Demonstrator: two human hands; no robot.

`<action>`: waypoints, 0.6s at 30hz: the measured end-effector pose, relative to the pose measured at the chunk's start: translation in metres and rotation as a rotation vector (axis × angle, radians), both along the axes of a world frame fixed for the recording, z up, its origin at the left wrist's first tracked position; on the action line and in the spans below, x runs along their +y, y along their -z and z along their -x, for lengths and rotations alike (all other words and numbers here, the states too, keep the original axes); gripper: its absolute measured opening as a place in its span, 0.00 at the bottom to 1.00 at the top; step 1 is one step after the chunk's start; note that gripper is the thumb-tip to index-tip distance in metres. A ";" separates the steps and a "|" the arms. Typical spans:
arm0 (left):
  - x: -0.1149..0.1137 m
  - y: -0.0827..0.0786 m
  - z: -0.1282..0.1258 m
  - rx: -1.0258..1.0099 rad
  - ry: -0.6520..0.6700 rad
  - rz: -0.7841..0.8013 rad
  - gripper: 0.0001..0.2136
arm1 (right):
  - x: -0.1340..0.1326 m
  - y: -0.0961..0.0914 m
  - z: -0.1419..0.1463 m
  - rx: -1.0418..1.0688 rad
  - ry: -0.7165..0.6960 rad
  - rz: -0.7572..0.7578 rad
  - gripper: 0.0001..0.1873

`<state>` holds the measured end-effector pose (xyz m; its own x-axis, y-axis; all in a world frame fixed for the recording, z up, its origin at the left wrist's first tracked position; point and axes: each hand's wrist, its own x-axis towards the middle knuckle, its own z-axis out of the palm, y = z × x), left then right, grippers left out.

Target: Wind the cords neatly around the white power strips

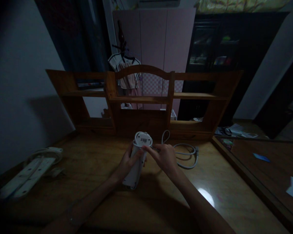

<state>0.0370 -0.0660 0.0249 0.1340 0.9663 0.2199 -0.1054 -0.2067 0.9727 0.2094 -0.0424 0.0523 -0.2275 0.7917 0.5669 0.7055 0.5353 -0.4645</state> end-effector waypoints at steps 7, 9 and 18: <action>0.005 -0.010 0.006 0.220 -0.163 -0.159 0.27 | 0.006 0.009 -0.001 -0.130 0.028 -0.097 0.23; 0.008 -0.012 0.010 0.354 -0.328 -0.244 0.29 | 0.011 0.013 -0.001 -0.144 -0.019 -0.118 0.21; 0.025 -0.011 0.039 1.029 -0.838 -0.162 0.35 | 0.029 0.042 -0.007 -0.357 -0.007 -0.024 0.10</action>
<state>-0.0024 -0.0407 0.0358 -0.3098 0.8106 0.4969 0.8708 0.0321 0.4905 0.2164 -0.0135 0.0101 -0.4204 0.7766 0.4691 0.8171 0.5488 -0.1763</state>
